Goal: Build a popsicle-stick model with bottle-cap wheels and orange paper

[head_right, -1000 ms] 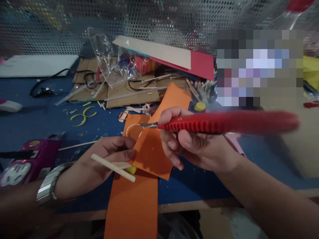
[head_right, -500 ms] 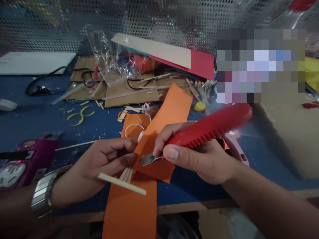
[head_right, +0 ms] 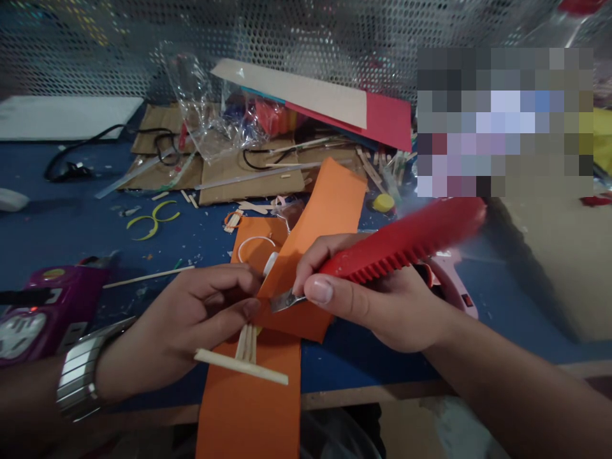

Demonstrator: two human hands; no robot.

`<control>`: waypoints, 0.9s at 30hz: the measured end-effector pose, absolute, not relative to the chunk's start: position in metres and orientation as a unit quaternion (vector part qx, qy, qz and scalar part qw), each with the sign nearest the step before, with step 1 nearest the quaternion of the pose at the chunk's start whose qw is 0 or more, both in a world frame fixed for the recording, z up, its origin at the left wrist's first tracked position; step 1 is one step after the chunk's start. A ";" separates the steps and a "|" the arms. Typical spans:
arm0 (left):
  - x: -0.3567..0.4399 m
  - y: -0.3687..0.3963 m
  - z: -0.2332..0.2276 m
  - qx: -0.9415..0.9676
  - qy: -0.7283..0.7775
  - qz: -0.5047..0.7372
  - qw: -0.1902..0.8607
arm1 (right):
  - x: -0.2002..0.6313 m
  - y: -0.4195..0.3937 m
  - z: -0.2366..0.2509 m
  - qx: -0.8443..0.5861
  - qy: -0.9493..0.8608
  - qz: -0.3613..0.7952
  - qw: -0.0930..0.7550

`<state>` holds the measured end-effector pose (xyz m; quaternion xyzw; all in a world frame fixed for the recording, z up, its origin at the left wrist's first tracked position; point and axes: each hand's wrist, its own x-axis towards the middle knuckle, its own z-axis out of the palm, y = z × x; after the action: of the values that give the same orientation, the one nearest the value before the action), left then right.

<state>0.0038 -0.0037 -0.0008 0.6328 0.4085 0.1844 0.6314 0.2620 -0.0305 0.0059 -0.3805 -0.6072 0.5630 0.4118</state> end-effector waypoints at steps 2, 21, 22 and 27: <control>0.004 -0.004 0.000 0.630 0.404 0.185 0.637 | 0.262 -0.030 0.006 -0.382 -0.608 0.562 0.411; 0.005 -0.004 0.002 0.637 0.404 0.179 0.632 | 0.258 -0.028 0.010 -0.390 -0.619 0.535 0.423; 0.005 -0.004 0.002 0.636 0.404 0.180 0.632 | 0.258 -0.028 0.009 -0.392 -0.621 0.531 0.423; 0.005 -0.003 0.002 0.633 0.405 0.181 0.634 | 0.259 -0.028 0.010 -0.399 -0.623 0.527 0.418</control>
<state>0.0048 -0.0031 0.0021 0.6330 0.4054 0.1812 0.6341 0.2585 -0.0278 0.0095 -0.3988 -0.6232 0.5269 0.4182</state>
